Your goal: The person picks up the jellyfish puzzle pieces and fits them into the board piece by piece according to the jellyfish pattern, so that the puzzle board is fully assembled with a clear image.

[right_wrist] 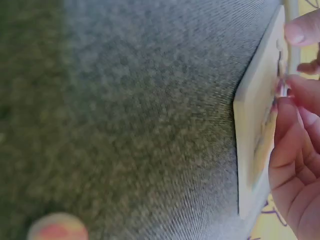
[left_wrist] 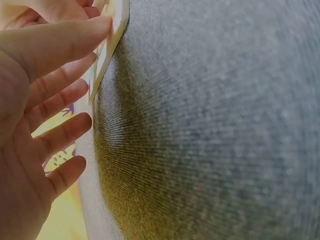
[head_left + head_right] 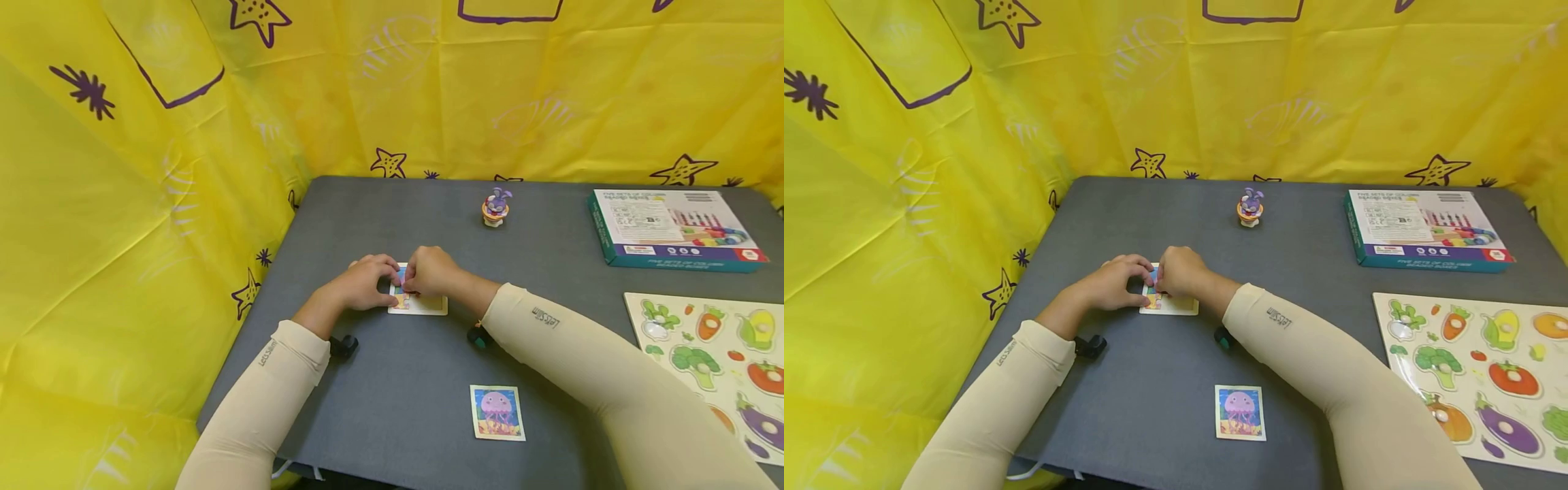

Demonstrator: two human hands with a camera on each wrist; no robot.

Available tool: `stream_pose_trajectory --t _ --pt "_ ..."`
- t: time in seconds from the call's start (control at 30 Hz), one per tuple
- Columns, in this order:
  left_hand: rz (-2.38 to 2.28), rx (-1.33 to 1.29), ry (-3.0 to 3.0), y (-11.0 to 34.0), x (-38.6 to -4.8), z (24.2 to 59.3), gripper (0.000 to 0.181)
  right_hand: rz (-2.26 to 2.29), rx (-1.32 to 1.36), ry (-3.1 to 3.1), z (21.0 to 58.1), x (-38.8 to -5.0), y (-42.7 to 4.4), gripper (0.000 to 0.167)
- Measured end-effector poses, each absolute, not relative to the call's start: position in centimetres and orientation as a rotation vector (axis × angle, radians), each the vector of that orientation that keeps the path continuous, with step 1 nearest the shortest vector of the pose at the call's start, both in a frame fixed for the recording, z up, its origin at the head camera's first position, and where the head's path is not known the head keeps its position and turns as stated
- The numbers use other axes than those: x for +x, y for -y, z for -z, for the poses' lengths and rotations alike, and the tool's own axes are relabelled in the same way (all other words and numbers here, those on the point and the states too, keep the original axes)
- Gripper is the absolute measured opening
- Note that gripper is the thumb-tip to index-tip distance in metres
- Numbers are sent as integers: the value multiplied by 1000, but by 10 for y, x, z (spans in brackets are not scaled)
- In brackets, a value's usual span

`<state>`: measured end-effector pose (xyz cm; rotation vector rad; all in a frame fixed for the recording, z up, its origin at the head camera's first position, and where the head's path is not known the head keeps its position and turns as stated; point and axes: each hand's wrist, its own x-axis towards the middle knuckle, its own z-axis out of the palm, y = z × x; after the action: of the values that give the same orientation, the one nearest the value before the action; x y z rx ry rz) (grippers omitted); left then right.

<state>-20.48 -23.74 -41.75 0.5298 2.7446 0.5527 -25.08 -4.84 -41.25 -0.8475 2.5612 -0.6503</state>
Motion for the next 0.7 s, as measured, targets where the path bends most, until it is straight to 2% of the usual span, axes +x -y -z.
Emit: stream_pose_trajectory --t 0.13,0.37,0.7 --pt "-552 507 -2743 236 -205 415 26 590 -857 -2584 412 -254 51 21" --pt "-546 502 -2745 235 -205 415 27 522 -832 -2527 408 -260 57 14" --pt "-551 498 -2746 236 -207 417 30 548 -711 -2428 408 -265 59 13"
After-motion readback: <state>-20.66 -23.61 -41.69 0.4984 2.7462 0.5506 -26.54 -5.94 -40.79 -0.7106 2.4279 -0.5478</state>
